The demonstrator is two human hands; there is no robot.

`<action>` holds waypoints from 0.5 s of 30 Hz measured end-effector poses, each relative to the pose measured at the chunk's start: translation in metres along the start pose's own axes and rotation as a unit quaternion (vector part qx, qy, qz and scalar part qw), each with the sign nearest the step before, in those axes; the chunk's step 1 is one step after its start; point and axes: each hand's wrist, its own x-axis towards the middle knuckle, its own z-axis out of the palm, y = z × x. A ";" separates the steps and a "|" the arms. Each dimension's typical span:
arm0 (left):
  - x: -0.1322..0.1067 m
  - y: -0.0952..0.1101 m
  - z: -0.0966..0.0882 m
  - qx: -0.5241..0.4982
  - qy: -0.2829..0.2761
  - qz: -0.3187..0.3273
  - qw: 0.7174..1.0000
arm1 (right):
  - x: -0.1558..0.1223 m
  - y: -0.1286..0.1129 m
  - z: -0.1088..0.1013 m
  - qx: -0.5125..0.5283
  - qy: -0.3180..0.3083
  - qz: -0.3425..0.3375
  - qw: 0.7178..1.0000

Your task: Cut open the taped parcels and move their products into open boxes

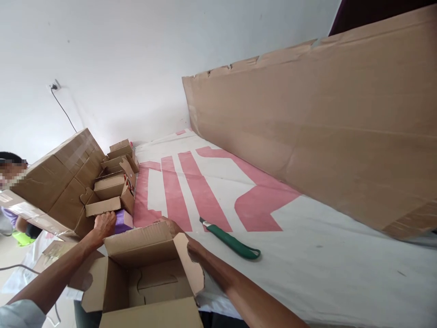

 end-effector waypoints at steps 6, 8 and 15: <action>-0.003 -0.007 0.005 0.007 0.012 -0.017 1.000 | 0.014 0.012 -0.005 0.013 -0.018 0.022 1.000; -0.004 -0.006 0.007 0.004 0.020 -0.019 1.000 | 0.022 -0.002 -0.013 0.018 0.001 0.017 1.000; -0.014 -0.007 0.012 -0.012 0.035 -0.014 0.999 | -0.042 -0.144 -0.020 -0.010 -0.101 -0.169 0.980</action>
